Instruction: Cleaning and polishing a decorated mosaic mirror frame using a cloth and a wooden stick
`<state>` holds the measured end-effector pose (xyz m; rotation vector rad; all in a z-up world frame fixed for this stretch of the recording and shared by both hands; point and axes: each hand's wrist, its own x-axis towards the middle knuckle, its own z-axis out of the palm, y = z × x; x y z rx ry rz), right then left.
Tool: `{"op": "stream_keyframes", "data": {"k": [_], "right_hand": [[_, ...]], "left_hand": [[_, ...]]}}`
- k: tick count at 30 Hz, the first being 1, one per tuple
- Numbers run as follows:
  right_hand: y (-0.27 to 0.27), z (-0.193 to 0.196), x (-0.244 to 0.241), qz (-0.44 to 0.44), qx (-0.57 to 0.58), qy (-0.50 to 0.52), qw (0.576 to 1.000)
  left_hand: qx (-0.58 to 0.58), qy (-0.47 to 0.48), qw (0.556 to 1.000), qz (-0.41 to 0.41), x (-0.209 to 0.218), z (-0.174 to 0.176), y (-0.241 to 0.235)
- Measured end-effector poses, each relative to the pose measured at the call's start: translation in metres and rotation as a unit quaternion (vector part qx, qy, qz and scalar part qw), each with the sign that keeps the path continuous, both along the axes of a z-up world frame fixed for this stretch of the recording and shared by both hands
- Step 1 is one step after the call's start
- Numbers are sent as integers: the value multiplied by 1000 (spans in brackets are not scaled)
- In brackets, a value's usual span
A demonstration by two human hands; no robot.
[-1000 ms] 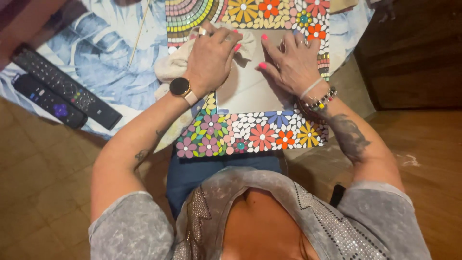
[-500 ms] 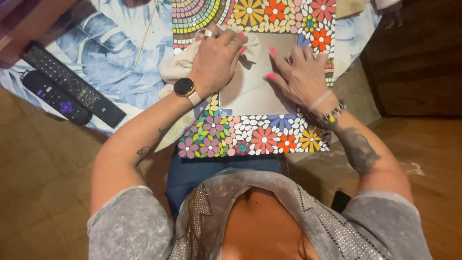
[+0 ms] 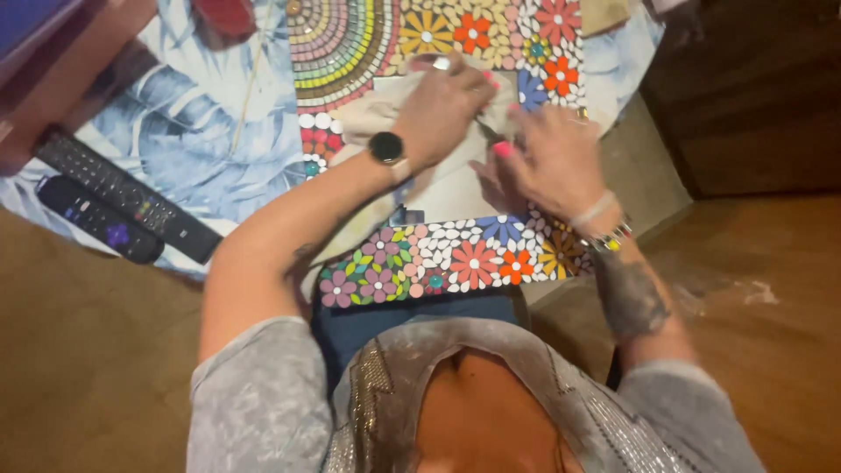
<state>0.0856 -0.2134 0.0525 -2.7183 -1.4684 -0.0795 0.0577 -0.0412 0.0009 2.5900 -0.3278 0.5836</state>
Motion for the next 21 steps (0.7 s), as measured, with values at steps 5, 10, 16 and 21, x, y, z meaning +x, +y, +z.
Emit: {"op": "stream_keyframes", "data": {"k": [5,10,16,21], "right_hand": [[-53,0,1,-87,167,-12,982],[-81,-26,-4,-296,207,116,925],[-55,-11,-21,-444,117,379,803],[-63,-19,-21,-361,114,356,854]], "left_hand": [[32,0,998,-60,-22,-3,19],[118,41,989,-81,-70,15,82],[69,60,991,-95,-12,15,30],[68,47,991,-104,9,13,9]]}}
